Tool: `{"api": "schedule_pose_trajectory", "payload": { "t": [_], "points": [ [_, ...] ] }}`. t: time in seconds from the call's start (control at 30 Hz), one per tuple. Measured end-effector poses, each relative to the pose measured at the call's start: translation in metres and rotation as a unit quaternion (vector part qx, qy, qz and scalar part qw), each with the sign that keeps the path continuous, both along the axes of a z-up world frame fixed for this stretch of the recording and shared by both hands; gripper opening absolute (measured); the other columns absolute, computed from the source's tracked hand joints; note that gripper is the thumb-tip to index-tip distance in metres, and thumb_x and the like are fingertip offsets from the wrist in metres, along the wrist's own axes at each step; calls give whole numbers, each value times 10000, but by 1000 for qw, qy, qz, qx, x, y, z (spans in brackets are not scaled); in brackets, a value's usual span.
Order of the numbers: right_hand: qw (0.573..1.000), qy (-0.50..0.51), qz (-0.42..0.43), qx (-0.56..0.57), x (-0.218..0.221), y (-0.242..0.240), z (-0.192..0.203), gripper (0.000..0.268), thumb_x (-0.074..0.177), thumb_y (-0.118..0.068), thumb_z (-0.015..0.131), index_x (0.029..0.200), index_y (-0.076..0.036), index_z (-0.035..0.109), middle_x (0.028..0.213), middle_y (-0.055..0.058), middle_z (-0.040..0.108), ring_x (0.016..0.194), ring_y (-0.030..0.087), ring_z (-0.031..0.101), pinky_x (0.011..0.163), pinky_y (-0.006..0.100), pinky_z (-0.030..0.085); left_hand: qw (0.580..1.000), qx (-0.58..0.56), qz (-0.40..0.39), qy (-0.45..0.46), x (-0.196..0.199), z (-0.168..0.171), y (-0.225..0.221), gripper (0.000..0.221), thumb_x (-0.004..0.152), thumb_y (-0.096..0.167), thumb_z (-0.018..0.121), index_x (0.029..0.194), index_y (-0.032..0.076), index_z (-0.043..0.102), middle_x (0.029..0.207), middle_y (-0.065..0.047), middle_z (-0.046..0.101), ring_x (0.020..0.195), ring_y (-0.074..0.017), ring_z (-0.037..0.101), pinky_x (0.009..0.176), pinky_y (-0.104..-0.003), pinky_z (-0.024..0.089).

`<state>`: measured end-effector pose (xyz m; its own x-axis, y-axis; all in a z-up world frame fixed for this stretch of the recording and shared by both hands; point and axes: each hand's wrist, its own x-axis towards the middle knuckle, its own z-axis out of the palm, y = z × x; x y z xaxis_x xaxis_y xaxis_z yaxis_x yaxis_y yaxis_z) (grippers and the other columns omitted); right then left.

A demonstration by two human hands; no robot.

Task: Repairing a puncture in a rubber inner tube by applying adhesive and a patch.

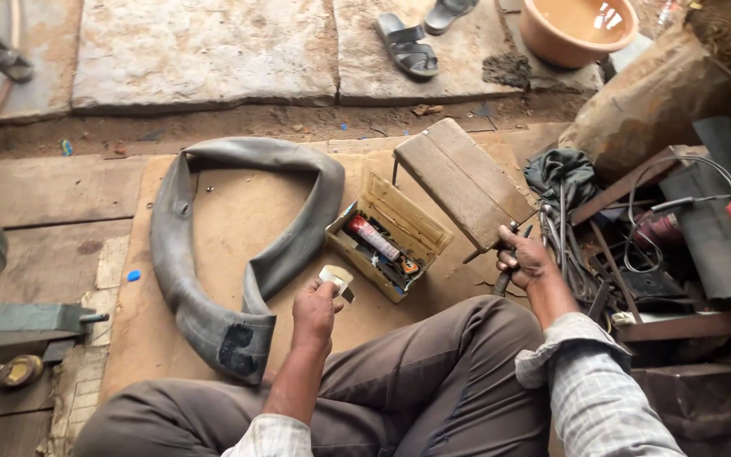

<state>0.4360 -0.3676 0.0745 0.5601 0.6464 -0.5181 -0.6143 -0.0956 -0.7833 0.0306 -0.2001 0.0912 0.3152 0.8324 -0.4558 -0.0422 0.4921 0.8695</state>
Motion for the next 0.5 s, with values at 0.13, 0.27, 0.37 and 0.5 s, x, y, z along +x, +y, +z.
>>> {"api": "schedule_pose_trajectory", "payload": {
  "t": [0.13, 0.27, 0.37, 0.5],
  "points": [
    [998, -8, 56, -41, -14, 0, 8, 186, 985, -258, 665, 885, -149, 551, 653, -46, 502, 401, 82, 381, 445, 279, 381, 999, -29, 29, 27, -2, 9, 1, 134, 880, 135, 601, 853, 25, 673, 804, -40, 657, 691, -117, 567, 640, -282, 490],
    [982, 1, 168, -90, -36, 9, 22, 224, 985, -256, 676, 910, -60, 598, 642, -23, 505, 404, 76, 378, 446, 273, 394, 996, -28, 80, 12, -3, 11, 5, 100, 872, 120, 601, 827, 38, 636, 780, -10, 628, 652, -83, 538, 611, -260, 468],
    [968, -37, 224, -110, -50, 18, 46, 219, 974, -242, 658, 943, -28, 623, 676, -9, 579, 404, 69, 366, 454, 276, 405, 993, -34, 108, -16, -8, 2, 10, 85, 877, 102, 606, 837, 28, 618, 772, -33, 615, 624, -102, 504, 590, -266, 428],
    [961, -21, 251, -111, -46, 25, 42, 166, 952, -217, 641, 940, -52, 622, 715, -22, 645, 404, 50, 355, 437, 246, 342, 990, 4, 135, -26, -14, 19, 15, 86, 884, 88, 592, 860, 15, 630, 781, -60, 629, 637, -112, 534, 595, -267, 448]
  ]
}}
